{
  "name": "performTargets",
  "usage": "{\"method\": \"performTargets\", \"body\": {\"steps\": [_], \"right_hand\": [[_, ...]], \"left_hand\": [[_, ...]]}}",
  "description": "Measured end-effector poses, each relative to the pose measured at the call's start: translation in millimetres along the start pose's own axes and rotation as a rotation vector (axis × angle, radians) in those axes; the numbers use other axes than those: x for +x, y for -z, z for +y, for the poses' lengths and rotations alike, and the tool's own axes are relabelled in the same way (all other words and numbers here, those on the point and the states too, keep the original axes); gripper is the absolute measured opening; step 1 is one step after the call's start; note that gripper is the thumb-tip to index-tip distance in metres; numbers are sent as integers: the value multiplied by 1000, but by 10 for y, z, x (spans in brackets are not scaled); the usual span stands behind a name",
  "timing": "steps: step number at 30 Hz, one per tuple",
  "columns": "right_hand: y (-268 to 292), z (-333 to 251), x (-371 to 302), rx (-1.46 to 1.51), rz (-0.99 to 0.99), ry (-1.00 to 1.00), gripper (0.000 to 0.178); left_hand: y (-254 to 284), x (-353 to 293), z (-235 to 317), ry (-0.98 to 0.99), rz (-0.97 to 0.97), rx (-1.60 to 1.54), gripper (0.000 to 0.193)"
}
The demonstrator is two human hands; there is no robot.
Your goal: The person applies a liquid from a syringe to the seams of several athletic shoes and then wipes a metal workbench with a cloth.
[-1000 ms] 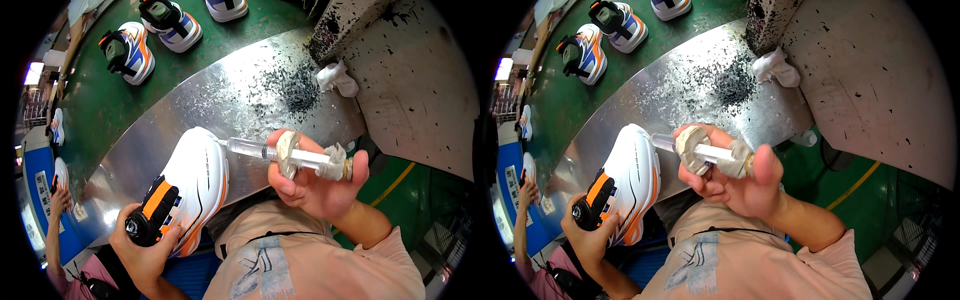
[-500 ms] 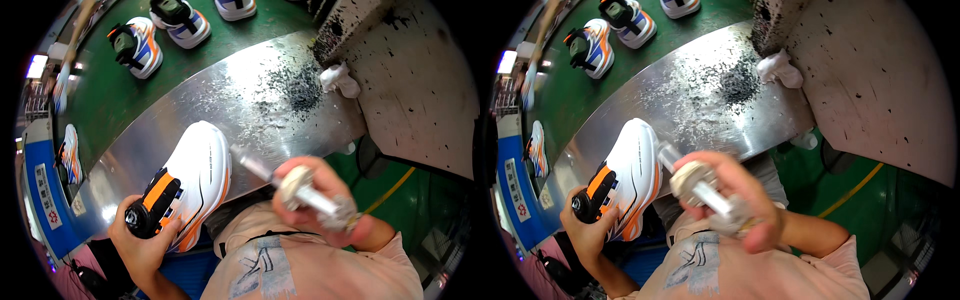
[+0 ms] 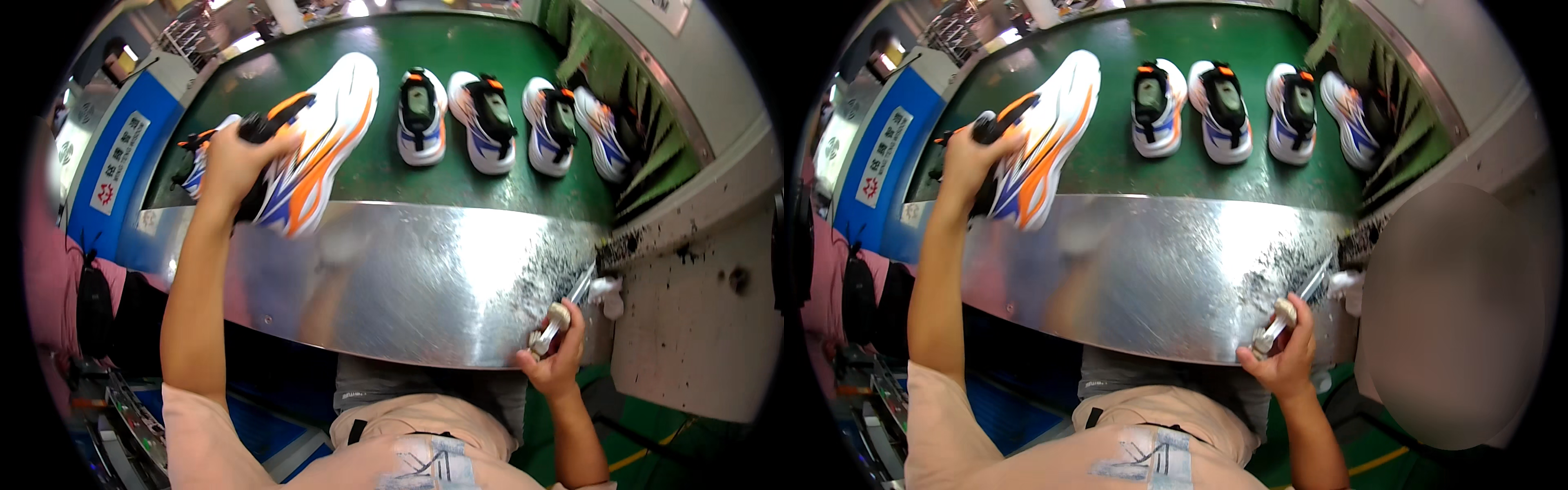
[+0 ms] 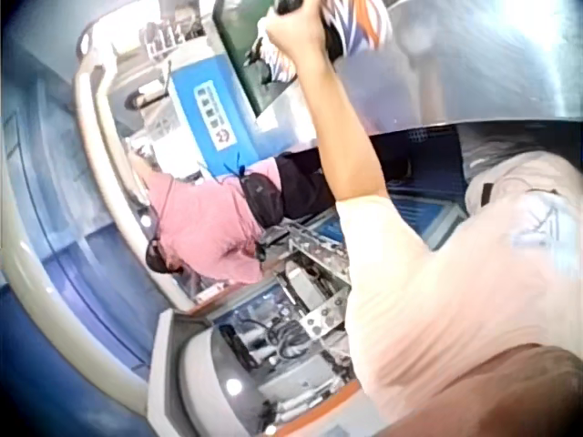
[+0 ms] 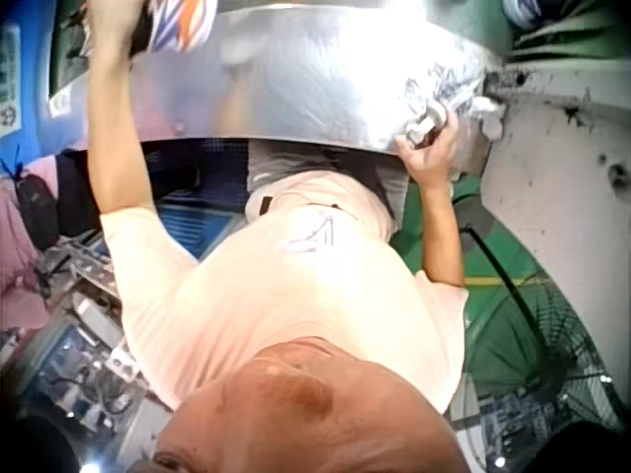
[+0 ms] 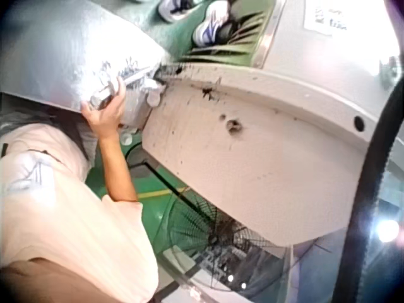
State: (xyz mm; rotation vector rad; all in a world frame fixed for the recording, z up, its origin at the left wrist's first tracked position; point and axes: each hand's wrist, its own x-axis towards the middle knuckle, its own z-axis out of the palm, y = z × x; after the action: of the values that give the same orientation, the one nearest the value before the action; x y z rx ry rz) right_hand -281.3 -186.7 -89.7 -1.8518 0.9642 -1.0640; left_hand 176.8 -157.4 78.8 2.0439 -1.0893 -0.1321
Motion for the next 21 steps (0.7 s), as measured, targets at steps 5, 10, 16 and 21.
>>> {"method": "performTargets", "body": {"steps": [5, 10, 16, 21], "right_hand": [[27, 8, 19, -75, -43, -3, 95], [62, -24, 86, -190, -100, 64, 94], [91, 38, 59, -192, -146, 34, 99], [44, -7, 60, -122, -121, 23, 97]], "left_hand": [[-626, 826, -218, -7, 292, 94, 71], [-1354, 946, -536, -2, -99, 231, 65], [-1200, 632, -943, -115, 171, 66, 52], [-399, 146, -2248, 98, 547, -231, 47]]}}
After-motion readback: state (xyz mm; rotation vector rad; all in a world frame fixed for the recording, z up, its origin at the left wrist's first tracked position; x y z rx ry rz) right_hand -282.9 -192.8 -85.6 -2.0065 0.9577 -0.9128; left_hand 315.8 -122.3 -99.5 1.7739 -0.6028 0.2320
